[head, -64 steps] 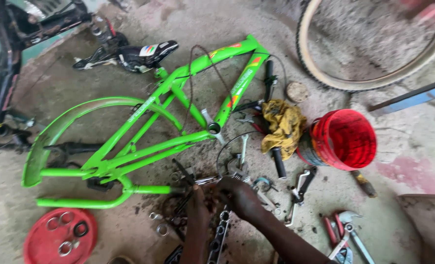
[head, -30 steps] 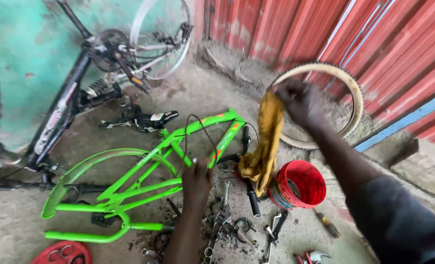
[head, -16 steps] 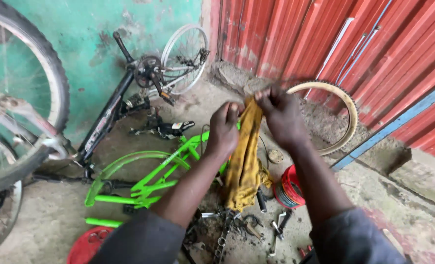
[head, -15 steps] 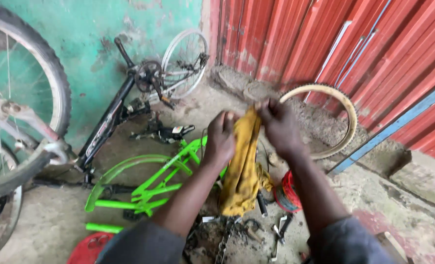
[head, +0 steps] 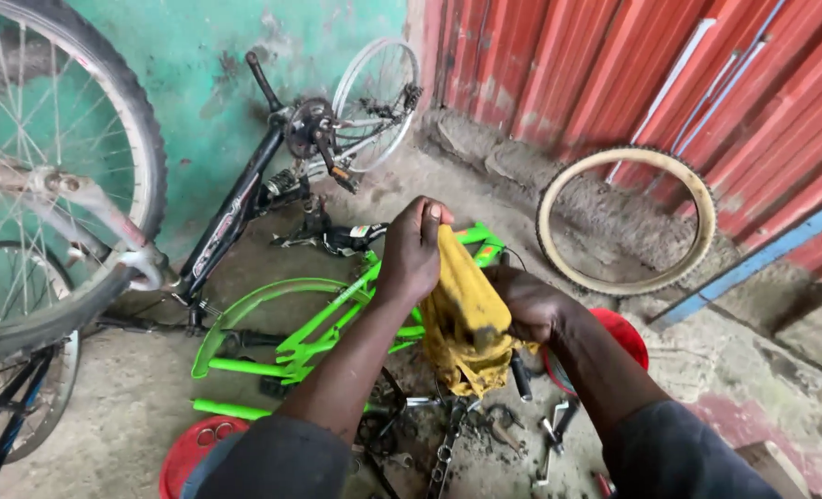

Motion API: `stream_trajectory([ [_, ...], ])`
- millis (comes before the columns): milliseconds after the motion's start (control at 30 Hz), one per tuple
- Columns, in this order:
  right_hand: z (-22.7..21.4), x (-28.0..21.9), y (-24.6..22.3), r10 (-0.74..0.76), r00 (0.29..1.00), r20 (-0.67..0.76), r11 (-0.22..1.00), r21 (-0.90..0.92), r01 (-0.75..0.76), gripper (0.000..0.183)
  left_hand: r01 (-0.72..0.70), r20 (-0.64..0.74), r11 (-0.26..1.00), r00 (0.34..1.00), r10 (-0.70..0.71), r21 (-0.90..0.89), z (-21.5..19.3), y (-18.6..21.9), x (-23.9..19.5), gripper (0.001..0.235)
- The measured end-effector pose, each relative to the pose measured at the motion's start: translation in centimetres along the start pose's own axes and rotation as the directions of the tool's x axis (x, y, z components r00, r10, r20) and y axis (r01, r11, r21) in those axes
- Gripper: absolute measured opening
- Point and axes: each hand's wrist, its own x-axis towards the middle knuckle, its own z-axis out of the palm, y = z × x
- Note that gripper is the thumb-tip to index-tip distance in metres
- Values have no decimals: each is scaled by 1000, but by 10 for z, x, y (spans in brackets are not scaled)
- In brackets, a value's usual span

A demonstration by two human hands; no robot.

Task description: The person cleans a bicycle crankset with a yellow cloth and then uses a wrench to tighten the crank arm bolts on a green bicycle frame. The person also handles a bicycle chain and other small parts scattered on the floor.

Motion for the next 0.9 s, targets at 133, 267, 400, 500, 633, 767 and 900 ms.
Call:
stream_trajectory([
  [133, 13, -1, 4, -61, 998, -25, 996, 62, 63, 41, 16, -23, 997, 1000, -18, -80, 0, -25, 4, 30],
  [267, 19, 12, 13, -166, 981, -103, 972, 153, 181, 43, 147, 17, 892, 988, -154, -427, 10, 4, -5, 32],
  [400, 29, 24, 27, -245, 954, -170, 932, 229, 281, 47, 237, 51, 811, 967, -249, -535, 0, 23, -18, 39],
  [500, 37, 34, 34, -281, 935, -218, 898, 285, 336, 50, 216, 82, 781, 975, -208, -586, 0, 15, -14, 41],
  [633, 44, 49, 44, -318, 905, -284, 853, 332, 403, 53, 170, 61, 823, 985, -163, -542, -1, 24, -15, 39],
  [767, 66, 55, 49, -334, 911, -243, 775, 479, 412, 29, 173, -53, 856, 973, -226, -488, 10, -9, -11, 35],
  [900, 75, 59, 45, -318, 904, -286, 775, 471, 421, 18, -8, -289, 903, 949, -129, -429, 13, -15, -10, 4],
])
